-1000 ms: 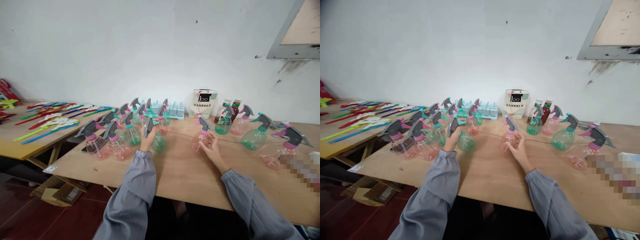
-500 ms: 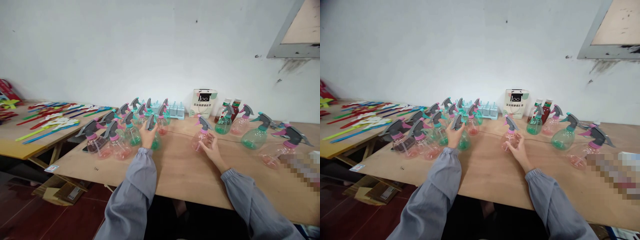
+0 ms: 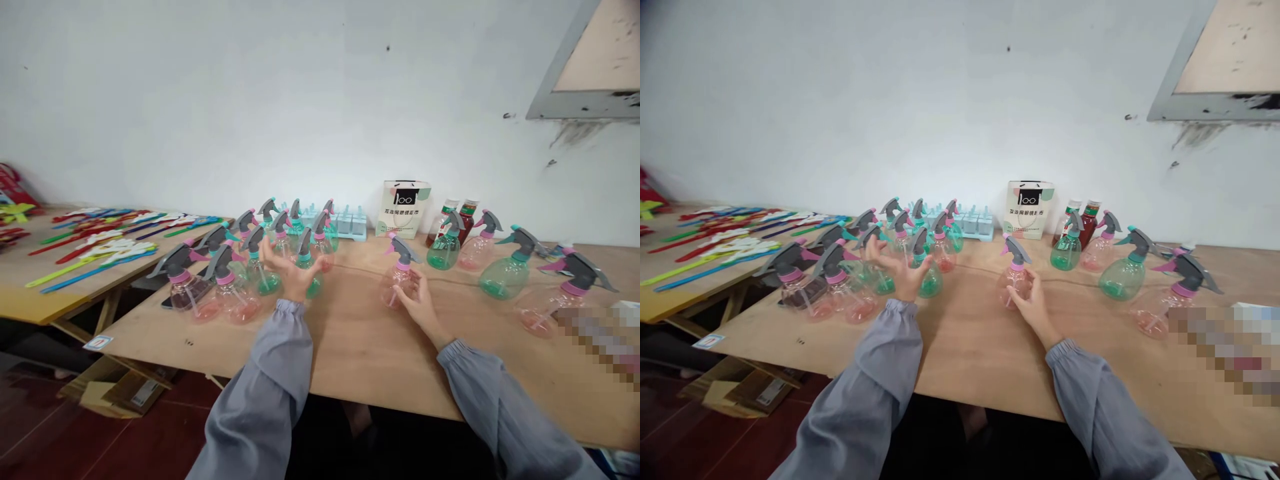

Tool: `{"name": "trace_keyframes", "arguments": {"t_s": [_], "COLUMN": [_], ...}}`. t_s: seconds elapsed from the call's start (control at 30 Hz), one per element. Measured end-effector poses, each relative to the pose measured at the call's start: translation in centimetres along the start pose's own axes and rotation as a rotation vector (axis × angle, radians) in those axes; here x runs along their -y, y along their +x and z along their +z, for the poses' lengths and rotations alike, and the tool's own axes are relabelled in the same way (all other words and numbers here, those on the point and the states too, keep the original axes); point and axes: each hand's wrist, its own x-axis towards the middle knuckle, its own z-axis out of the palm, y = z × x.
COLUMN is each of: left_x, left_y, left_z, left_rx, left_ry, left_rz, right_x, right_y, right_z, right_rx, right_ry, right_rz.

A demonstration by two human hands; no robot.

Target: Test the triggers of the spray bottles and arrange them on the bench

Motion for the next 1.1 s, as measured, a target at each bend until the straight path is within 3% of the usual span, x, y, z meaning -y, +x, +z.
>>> {"name": "trace_keyframes", "arguments": {"t_s": [0.07,0.1,0.13,0.2,0.27,0.33,0.47,0.57,0.63,0.7,0.73,0.83,0.9,1.0,1.1], "left_x": [-1.1,-1.8,-2.7,-4.5,-6.3,-7.7,-8.9,-8.3,-7.5,-6.7,-6.4,-5.9,-5.9,-6.3,-6.7], "left_y": [-1.1,-1.7,-2.3,-3.6,-4.9,-5.9,-6.8,-6.2,-5.2,-4.2,-3.7,-2.8,-2.6,-2.5,-2.5], "left_z": [-0.4,-0.3,-0.1,0.9,2.1,3.0,3.4,3.2,2.9,2.7,2.5,1.8,1.4,1.3,1.3], "left_rx": [-0.121,-0.104,-0.015,0.291,0.558,0.701,0.689,0.630,0.614,0.603,0.605,0.650,0.692,0.740,0.759], "left_ry": [-0.066,-0.115,-0.161,-0.243,-0.330,-0.412,-0.510,-0.565,-0.619,-0.673,-0.696,-0.761,-0.814,-0.893,-0.926], "left_rz": [0.140,0.190,0.216,0.191,0.076,-0.072,-0.322,-0.436,-0.481,-0.528,-0.557,-0.676,-0.750,-0.816,-0.881], "right_x": [0.2,0.3,0.5,1.0,1.7,2.6,4.4,5.2,5.5,5.4,5.2,3.8,2.2,-1.0,-4.3], "right_y": [-0.3,-0.5,-0.7,-1.3,-2.0,-2.8,-4.2,-4.3,-3.6,-2.1,-1.3,1.2,2.3,3.1,4.7], "right_z": [0.4,0.6,1.0,1.8,2.8,3.9,5.8,5.5,3.9,1.0,-0.9,-7.2,-11.0,-14.1,-13.9], "right_rx": [-0.022,-0.028,-0.031,-0.028,0.007,0.087,0.314,0.392,0.335,0.139,-0.016,-0.643,-0.861,-0.742,-0.530], "right_ry": [-0.037,-0.064,-0.092,-0.124,-0.099,-0.055,-0.046,-0.102,-0.168,-0.235,-0.272,-0.337,-0.411,-0.474,-0.496], "right_rz": [-0.023,-0.033,-0.040,-0.049,-0.066,-0.100,-0.195,-0.289,-0.338,-0.338,-0.298,-0.290,-0.261,-0.228,-0.129]}}
